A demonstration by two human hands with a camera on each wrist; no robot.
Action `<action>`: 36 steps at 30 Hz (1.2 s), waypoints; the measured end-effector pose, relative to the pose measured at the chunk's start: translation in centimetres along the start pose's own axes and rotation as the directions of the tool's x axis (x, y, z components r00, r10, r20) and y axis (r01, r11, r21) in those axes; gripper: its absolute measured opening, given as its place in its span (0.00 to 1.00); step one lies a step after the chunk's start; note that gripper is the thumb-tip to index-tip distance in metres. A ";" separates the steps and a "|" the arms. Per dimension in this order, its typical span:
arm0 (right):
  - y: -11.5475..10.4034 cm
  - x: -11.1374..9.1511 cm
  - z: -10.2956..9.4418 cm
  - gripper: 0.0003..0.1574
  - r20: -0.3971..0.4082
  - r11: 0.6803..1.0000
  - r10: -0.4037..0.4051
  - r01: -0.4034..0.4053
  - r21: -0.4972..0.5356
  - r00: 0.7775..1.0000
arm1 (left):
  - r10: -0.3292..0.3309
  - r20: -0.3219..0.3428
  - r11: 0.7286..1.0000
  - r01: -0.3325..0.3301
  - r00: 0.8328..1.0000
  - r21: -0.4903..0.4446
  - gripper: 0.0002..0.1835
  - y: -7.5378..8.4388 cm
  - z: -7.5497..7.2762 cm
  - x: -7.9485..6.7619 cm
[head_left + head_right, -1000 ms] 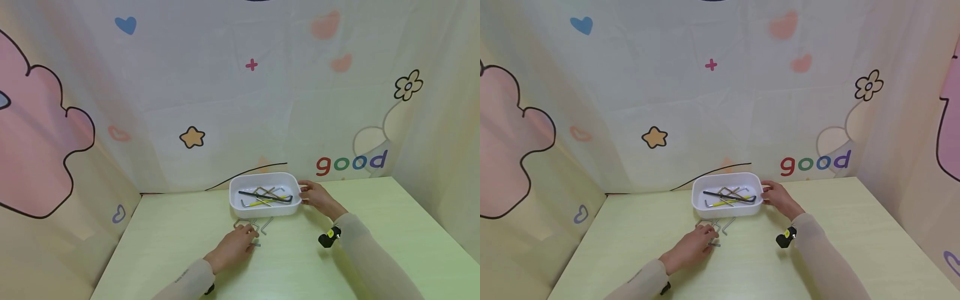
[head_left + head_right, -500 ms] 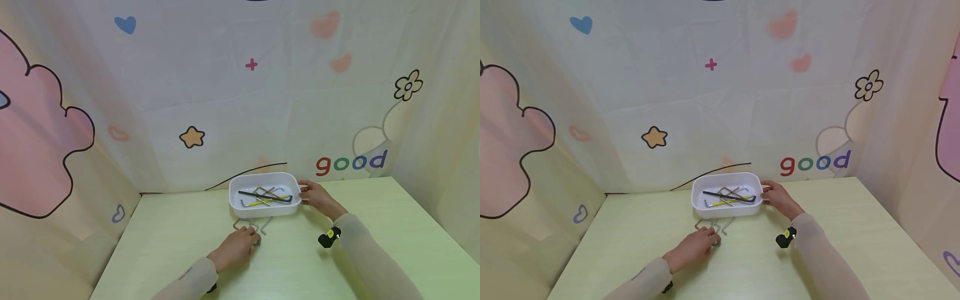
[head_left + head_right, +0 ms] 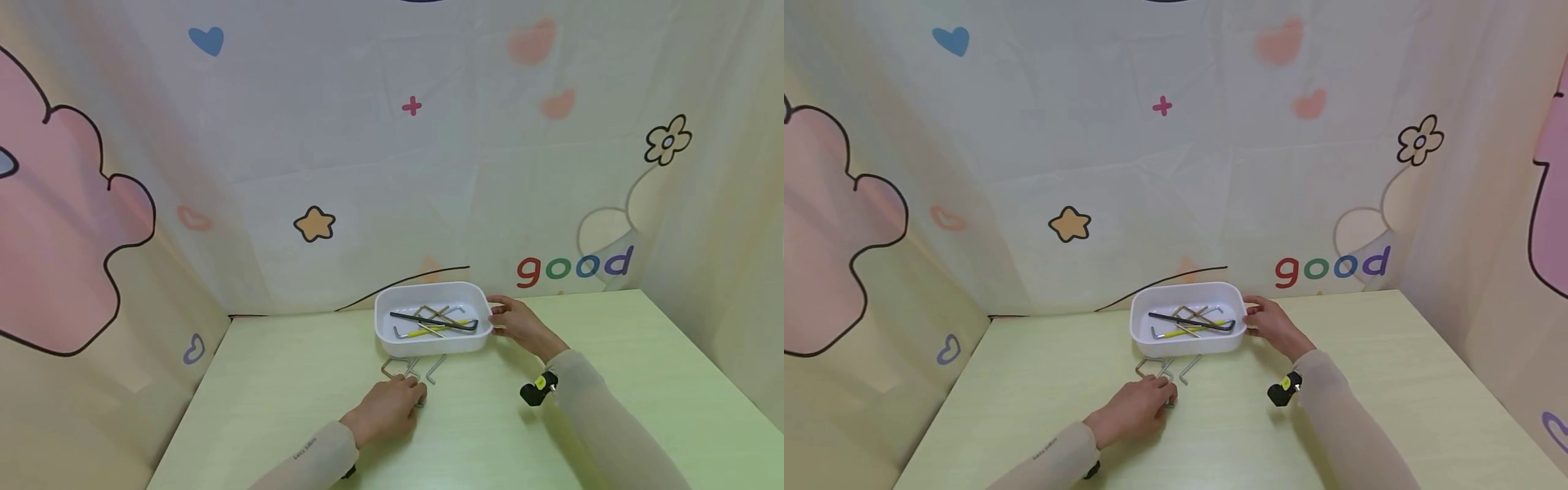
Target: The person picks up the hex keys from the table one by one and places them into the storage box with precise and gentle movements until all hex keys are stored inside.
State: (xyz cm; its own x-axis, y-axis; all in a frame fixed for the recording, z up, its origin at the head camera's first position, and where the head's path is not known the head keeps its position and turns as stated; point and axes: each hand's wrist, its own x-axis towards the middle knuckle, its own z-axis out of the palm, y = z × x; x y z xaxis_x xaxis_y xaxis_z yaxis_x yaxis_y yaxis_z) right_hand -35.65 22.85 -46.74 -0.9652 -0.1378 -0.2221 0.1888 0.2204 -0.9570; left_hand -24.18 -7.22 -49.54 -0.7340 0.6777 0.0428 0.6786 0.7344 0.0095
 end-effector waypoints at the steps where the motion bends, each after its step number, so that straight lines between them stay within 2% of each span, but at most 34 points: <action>1: 0.0 0.0 0.0 0.36 0.001 1.000 0.001 -0.001 0.000 1.000 | 0.004 0.000 1.000 -0.004 1.000 0.004 0.10 0.0 0.0 0.0; 7: -0.1 -0.2 0.1 0.37 0.005 1.000 0.009 -0.009 0.008 1.000 | 0.010 0.019 0.998 -0.011 1.000 0.060 0.07 0.3 0.0 -0.1; 12: 0.0 -0.2 0.0 0.38 0.011 0.999 0.016 -0.017 0.036 1.000 | 0.000 0.027 0.998 -0.002 1.000 0.057 0.06 0.5 -0.1 -0.2; 18: 0.0 -0.2 0.0 0.37 0.014 0.999 0.012 -0.013 0.047 1.000 | 0.034 -0.010 0.999 -0.033 0.999 0.032 0.08 0.4 -0.2 -0.2; 26: 0.1 -0.1 0.0 0.37 0.013 0.998 -0.010 0.009 0.059 1.000 | 0.073 -0.105 0.996 -0.067 0.992 0.060 0.08 0.3 -0.3 -0.5; 36: 0.2 -0.3 0.0 0.36 0.013 0.998 -0.011 0.011 0.059 1.000 | 0.023 -0.110 1.000 -0.024 0.994 -0.006 0.04 0.1 -1.0 -0.5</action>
State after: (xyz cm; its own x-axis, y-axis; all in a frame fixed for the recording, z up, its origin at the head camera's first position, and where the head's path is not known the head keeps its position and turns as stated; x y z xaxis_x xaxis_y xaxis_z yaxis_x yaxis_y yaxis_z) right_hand -35.29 22.90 -46.89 -0.9649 -0.1526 -0.2137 0.1891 0.1611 -0.9687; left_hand -23.71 -7.54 -48.53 -0.7111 0.6863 0.1528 0.6960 0.7179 0.0148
